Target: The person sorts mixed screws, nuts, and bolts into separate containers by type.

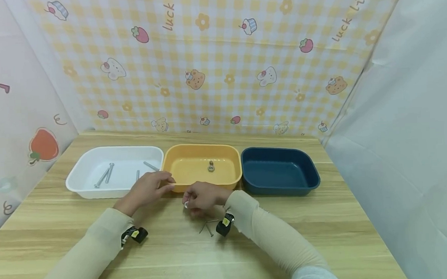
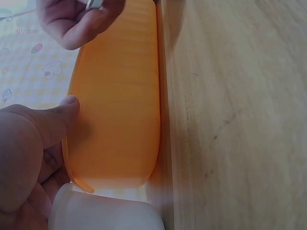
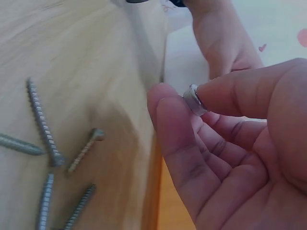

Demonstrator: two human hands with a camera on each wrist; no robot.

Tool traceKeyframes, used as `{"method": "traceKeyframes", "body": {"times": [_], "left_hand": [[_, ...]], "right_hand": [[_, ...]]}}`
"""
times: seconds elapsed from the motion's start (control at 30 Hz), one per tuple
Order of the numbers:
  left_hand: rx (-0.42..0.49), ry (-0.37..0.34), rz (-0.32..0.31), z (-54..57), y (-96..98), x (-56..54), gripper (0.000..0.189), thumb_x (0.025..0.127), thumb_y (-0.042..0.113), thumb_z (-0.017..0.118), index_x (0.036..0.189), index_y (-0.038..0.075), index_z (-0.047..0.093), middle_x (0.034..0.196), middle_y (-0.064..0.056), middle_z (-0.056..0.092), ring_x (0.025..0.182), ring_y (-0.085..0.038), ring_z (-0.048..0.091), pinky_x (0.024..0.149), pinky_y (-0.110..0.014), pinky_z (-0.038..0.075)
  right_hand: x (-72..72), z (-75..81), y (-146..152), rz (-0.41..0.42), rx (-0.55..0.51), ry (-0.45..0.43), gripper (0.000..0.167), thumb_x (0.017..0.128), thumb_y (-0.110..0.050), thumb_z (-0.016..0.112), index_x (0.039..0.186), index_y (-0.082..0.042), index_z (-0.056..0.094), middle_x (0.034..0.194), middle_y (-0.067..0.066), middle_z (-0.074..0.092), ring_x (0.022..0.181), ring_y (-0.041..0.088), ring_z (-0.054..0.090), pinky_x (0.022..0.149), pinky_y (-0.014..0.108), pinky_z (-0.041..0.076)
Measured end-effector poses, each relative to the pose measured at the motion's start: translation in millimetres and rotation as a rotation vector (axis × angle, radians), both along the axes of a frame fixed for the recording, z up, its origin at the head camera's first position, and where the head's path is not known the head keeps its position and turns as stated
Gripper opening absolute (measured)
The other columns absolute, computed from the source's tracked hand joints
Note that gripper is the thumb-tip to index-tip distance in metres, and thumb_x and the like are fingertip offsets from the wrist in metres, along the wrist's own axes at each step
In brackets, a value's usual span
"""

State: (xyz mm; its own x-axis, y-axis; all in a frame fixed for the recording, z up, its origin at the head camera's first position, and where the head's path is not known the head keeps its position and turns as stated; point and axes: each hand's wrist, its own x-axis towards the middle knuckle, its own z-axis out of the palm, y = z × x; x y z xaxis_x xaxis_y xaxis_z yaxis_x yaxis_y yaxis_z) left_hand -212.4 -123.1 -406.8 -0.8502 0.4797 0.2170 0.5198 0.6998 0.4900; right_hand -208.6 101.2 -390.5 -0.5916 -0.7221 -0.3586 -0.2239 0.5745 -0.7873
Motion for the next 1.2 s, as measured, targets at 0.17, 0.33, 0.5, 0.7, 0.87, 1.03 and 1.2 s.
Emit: {"method": "traceKeyframes", "body": {"times": [0.17, 0.33, 0.5, 0.7, 0.87, 1.03, 1.2], "left_hand": [[-0.011, -0.006, 0.004, 0.4, 1.4, -1.1, 0.008, 0.092, 0.023, 0.069, 0.090, 0.016, 0.071, 0.088, 0.005, 0.067, 0.083, -0.015, 0.061, 0.077, -0.040, 0.051], [-0.010, -0.007, 0.003, 2.6, 0.9, -1.7, 0.008, 0.092, 0.023, 0.069, 0.091, 0.015, 0.071, 0.088, 0.005, 0.067, 0.083, -0.016, 0.062, 0.077, -0.040, 0.052], [-0.009, -0.009, -0.003, 2.0, 1.0, -1.3, 0.007, 0.092, 0.022, 0.069, 0.091, 0.015, 0.071, 0.088, 0.005, 0.067, 0.084, -0.016, 0.062, 0.077, -0.040, 0.051], [-0.014, -0.023, 0.013, 2.2, 1.2, 0.4, 0.007, 0.092, 0.023, 0.069, 0.091, 0.016, 0.071, 0.088, 0.005, 0.067, 0.083, -0.016, 0.061, 0.078, -0.040, 0.051], [-0.008, -0.033, 0.014, 3.2, 1.6, 0.5, 0.007, 0.091, 0.022, 0.069, 0.090, 0.016, 0.071, 0.087, 0.006, 0.067, 0.082, -0.014, 0.060, 0.077, -0.040, 0.051], [-0.012, -0.037, 0.016, 3.1, 2.1, 0.3, 0.007, 0.091, 0.023, 0.069, 0.089, 0.017, 0.071, 0.087, 0.007, 0.066, 0.081, -0.014, 0.059, 0.077, -0.040, 0.051], [-0.010, -0.032, 0.020, 1.9, 1.8, 0.5, 0.006, 0.091, 0.023, 0.070, 0.089, 0.017, 0.070, 0.086, 0.007, 0.066, 0.078, -0.013, 0.057, 0.075, -0.039, 0.050]], "right_hand": [[-4.2, 9.1, 2, -0.016, -0.075, -0.011, 0.014, 0.098, -0.005, 0.055, 0.102, 0.006, 0.063, 0.077, 0.010, 0.069, 0.070, 0.020, 0.067, 0.068, 0.033, 0.058], [-10.1, 15.6, 3, -0.055, -0.121, -0.019, 0.014, 0.096, -0.004, 0.057, 0.100, 0.008, 0.065, 0.085, 0.016, 0.069, 0.078, 0.029, 0.068, 0.073, 0.039, 0.058], [-14.5, 18.6, 6, -0.132, -0.168, -0.089, 0.014, 0.095, -0.003, 0.059, 0.102, 0.009, 0.064, 0.092, 0.021, 0.067, 0.088, 0.038, 0.066, 0.080, 0.042, 0.056], [-23.9, 23.9, 7, -0.193, -0.181, -0.097, 0.011, 0.096, -0.003, 0.058, 0.101, 0.005, 0.064, 0.091, 0.017, 0.068, 0.085, 0.031, 0.067, 0.078, 0.037, 0.057], [-33.8, 26.3, 9, -0.207, -0.181, -0.105, 0.010, 0.097, -0.001, 0.056, 0.102, 0.005, 0.062, 0.096, 0.020, 0.067, 0.083, 0.028, 0.067, 0.079, 0.038, 0.057], [-43.3, 26.6, 10, -0.246, -0.178, -0.123, 0.010, 0.097, 0.001, 0.055, 0.102, 0.005, 0.062, 0.093, 0.015, 0.067, 0.079, 0.022, 0.066, 0.079, 0.035, 0.057], [-54.2, 24.8, 10, -0.296, -0.176, -0.131, 0.010, 0.097, 0.001, 0.054, 0.104, 0.006, 0.060, 0.092, 0.015, 0.065, 0.078, 0.020, 0.066, 0.079, 0.033, 0.057]]}}
